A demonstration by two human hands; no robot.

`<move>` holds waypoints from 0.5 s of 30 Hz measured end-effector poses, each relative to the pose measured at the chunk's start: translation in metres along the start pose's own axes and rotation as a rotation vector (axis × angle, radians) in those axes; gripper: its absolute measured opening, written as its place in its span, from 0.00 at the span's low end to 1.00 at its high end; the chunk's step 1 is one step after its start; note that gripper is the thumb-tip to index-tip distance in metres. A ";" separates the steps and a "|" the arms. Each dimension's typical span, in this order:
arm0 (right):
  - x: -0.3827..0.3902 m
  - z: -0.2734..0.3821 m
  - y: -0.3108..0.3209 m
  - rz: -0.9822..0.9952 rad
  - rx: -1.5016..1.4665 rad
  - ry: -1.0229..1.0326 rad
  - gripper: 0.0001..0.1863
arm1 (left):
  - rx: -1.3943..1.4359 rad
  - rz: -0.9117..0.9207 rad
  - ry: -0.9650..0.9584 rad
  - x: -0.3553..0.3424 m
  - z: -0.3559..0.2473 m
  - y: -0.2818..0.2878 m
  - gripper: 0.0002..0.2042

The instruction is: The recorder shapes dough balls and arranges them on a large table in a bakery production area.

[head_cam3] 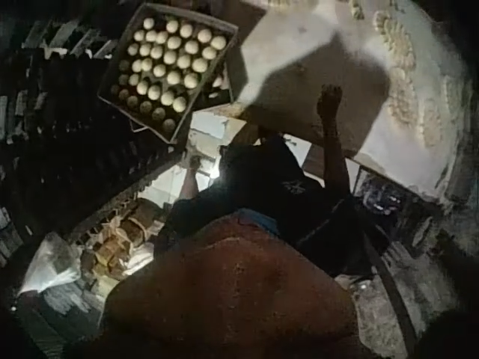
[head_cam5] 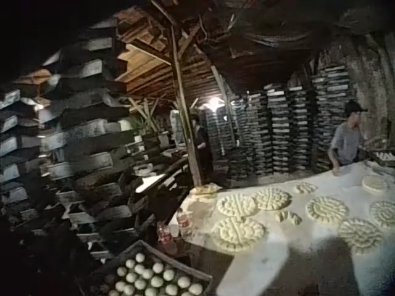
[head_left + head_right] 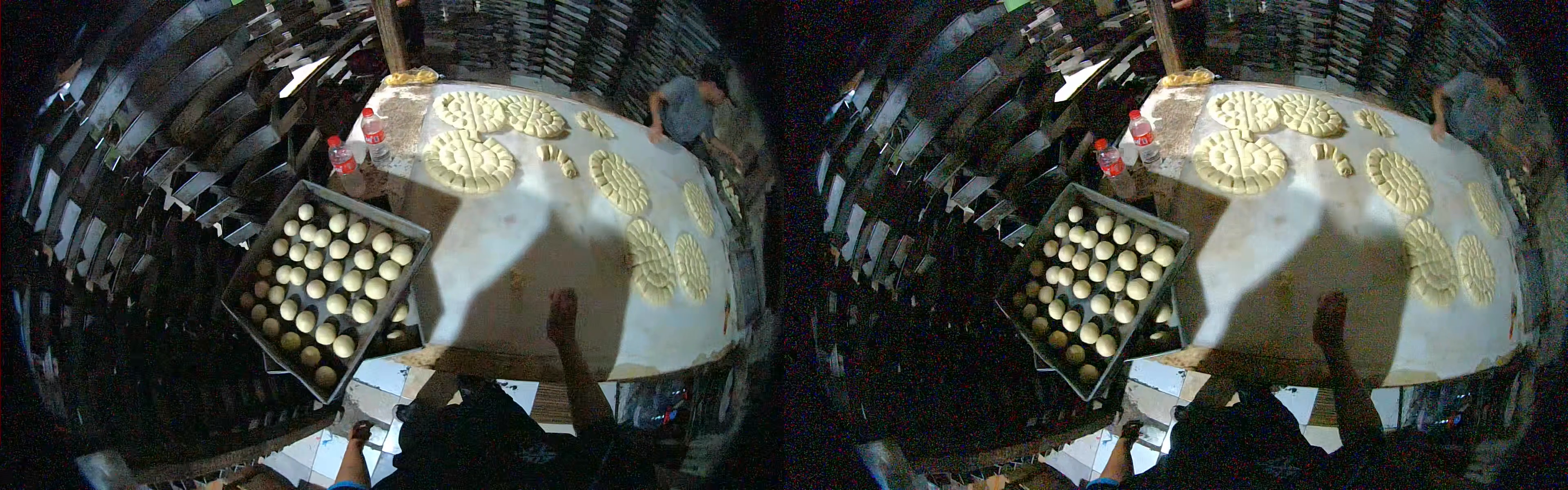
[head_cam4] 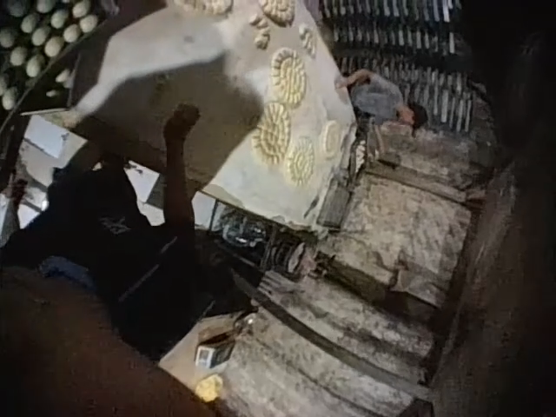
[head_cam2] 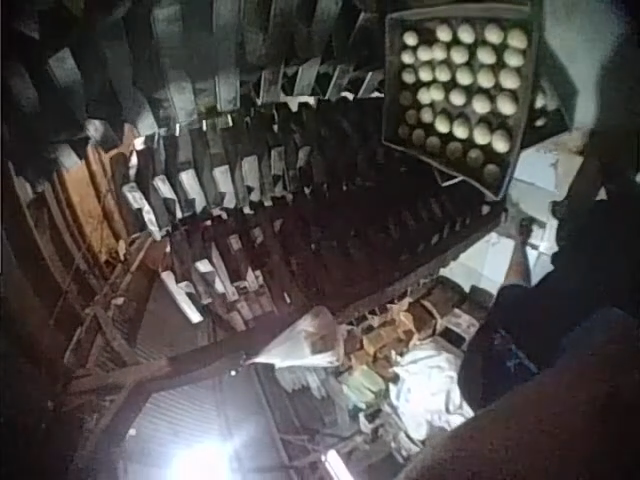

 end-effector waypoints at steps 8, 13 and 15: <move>-0.035 -0.060 -0.048 0.492 -0.226 -0.348 0.22 | -0.452 0.175 -0.412 0.014 -0.030 -0.085 0.13; -0.041 -0.006 -0.081 0.229 -0.440 -0.330 0.13 | -0.030 0.399 -0.229 0.004 -0.009 -0.089 0.11; -0.018 -0.015 -0.065 0.254 -0.359 -0.143 0.13 | -0.672 0.297 -0.563 0.009 -0.017 -0.097 0.11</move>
Point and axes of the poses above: each hand's wrist, its own x-axis away from the middle knuckle, its own y-axis out of the back of the hand, z = x × y, the point moved 6 cm from there along -x, towards the middle knuckle, and after that the axes turned 8 degrees about z, right-handed, at the moved point
